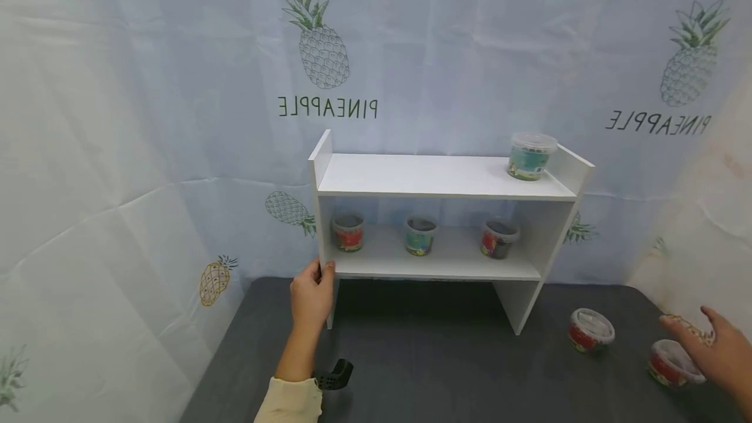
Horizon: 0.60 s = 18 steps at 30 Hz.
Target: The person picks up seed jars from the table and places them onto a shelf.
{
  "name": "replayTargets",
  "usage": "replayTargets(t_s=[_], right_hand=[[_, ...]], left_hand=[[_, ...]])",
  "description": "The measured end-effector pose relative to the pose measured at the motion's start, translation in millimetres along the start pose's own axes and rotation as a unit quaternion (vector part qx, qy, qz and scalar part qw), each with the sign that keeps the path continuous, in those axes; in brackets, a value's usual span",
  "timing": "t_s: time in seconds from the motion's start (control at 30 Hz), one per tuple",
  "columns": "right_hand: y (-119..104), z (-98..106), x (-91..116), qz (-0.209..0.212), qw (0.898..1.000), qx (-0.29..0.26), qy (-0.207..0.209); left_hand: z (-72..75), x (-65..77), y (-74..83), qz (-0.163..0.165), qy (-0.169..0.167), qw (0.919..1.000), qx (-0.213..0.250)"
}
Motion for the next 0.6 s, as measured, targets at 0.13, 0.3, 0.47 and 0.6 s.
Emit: replayTargets(t_s=[0.13,0.3,0.47,0.6], right_hand=[[31,-24,1,-0.049,0.993,0.014,-0.104],[43,-43,8,-0.059,0.998,0.0,-0.029],[39,-51,17,-0.099,0.992,-0.071,0.026],[37,-52,21,-0.113,0.987,-0.102,0.047]], left_hand=[[-1.0,0.5,1.2,0.002,-0.009,1.0,0.0],[-1.4,0.2,1.0,0.004,-0.018,0.9998,0.001],[-1.4,-0.7,-0.9,0.002,-0.016,0.9999,0.005],[-1.7,-1.3,-1.3,-0.002,-0.02,0.9998,0.005]])
Point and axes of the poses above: each hand's wrist, its own x-axis away from the middle knuckle, its own z-axis out of the back of the hand, y = z × x, the point moved 1 cm from there along -x, towards the middle knuckle, and after that the axes turned 13 degrees about -x, right-handed, at the moved point
